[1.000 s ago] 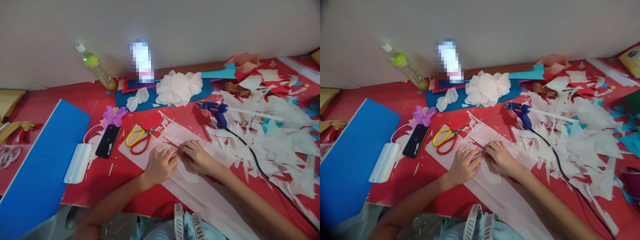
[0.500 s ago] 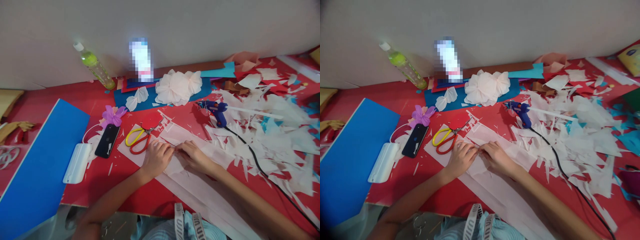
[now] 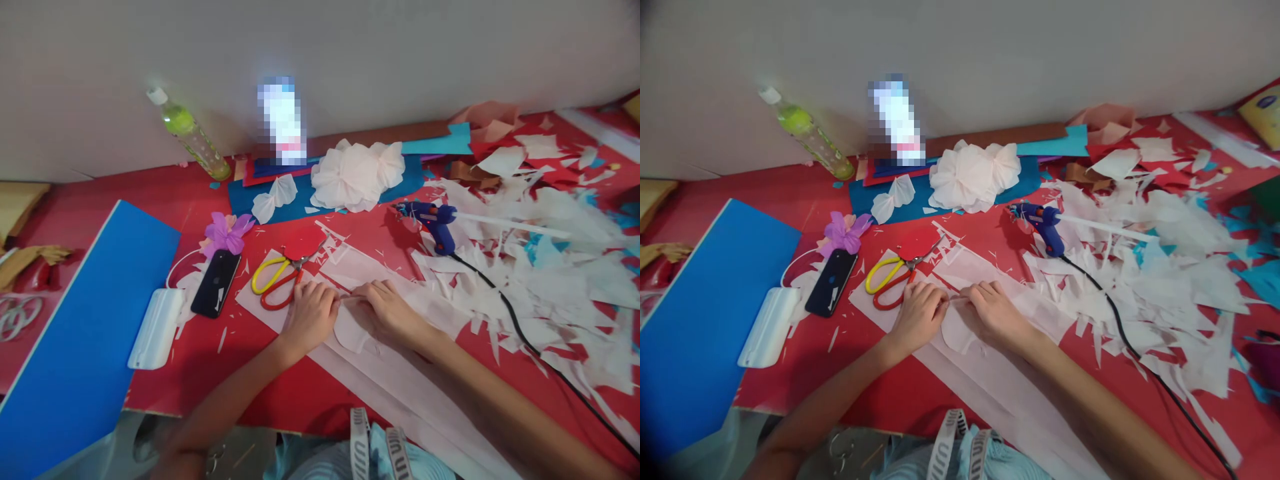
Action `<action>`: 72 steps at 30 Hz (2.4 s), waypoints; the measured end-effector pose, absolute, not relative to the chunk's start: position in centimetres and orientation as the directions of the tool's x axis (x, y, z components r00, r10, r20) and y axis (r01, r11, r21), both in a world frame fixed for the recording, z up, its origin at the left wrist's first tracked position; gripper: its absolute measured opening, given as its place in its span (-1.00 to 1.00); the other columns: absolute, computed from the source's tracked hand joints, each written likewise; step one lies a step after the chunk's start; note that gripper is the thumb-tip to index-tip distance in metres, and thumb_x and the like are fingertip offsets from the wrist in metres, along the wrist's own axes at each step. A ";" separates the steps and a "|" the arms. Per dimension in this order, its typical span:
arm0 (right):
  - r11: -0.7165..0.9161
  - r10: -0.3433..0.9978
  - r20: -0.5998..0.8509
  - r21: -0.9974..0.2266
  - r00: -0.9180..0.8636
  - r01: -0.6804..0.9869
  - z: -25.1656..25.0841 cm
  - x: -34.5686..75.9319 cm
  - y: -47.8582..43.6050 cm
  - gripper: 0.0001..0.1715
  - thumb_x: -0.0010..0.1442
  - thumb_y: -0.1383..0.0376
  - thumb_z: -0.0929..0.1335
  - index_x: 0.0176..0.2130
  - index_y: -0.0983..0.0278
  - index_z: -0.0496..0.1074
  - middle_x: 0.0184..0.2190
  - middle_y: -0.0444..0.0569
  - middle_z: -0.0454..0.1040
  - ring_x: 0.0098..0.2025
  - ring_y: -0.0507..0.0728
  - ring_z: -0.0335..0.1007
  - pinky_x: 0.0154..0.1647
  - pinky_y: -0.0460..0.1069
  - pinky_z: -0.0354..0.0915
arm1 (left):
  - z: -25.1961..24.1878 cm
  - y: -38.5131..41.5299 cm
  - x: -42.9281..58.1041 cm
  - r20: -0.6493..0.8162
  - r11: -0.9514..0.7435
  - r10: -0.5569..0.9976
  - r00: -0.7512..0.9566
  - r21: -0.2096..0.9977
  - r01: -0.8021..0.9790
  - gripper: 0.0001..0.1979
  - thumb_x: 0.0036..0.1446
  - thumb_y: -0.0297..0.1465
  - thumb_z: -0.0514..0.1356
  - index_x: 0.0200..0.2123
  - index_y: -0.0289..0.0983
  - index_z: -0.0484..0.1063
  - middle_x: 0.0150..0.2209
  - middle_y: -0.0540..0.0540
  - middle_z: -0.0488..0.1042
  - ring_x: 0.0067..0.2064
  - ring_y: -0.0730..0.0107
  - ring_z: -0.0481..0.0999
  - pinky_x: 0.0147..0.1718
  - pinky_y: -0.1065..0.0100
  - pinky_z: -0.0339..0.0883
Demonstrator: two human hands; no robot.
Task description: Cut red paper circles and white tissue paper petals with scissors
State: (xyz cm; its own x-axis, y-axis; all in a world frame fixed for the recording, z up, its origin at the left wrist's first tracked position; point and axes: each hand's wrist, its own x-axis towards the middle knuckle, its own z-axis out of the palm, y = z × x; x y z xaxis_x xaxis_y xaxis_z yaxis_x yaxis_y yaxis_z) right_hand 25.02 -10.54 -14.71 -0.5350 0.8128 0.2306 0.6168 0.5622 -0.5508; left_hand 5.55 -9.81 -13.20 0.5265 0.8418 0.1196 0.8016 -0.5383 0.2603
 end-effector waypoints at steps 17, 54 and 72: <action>0.655 0.756 0.297 -0.361 -0.583 0.664 -14.6 24.7 -10.8 -0.64 0.02 0.43 0.29 -0.11 0.32 0.35 -0.24 0.05 0.43 -0.23 0.16 0.26 -0.14 0.10 0.03 | -13.7 -10.4 5.4 0.303 -0.663 0.732 0.610 0.116 0.739 -0.91 0.20 -0.41 0.07 -0.32 -0.27 0.36 -0.37 -0.03 0.41 -0.28 0.35 0.33 -0.06 0.13 0.10; 0.805 0.573 0.315 -0.039 -0.757 0.593 -15.3 25.4 -9.2 -0.73 0.29 0.44 0.14 -0.26 0.34 0.38 -0.31 0.01 0.44 -0.21 0.13 0.26 -0.07 0.12 0.08 | -14.0 -10.2 5.2 0.262 -0.656 0.752 0.605 0.203 0.727 -0.92 0.19 -0.41 0.09 -0.35 -0.26 0.34 -0.38 -0.02 0.41 -0.24 0.34 0.34 0.07 0.05 0.02; 0.632 0.774 0.264 -0.345 -0.575 0.694 -14.7 24.2 -11.7 -0.78 0.20 0.39 0.22 -0.15 0.31 0.36 -0.25 0.04 0.44 -0.22 0.14 0.25 -0.11 0.11 0.00 | -13.5 -10.5 5.3 0.310 -0.644 0.758 0.574 0.216 0.734 -0.88 0.18 -0.45 0.09 -0.42 -0.26 0.34 -0.44 0.02 0.42 -0.28 0.39 0.34 0.04 0.09 0.03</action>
State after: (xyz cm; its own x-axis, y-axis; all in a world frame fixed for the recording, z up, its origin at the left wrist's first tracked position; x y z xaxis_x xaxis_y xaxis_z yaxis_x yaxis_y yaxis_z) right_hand 24.19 -11.68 -14.71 -0.5751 0.7744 0.2637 0.6935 0.6325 -0.3450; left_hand 5.26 -10.52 -13.53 0.5735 0.7582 0.3102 0.7342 -0.6437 0.2159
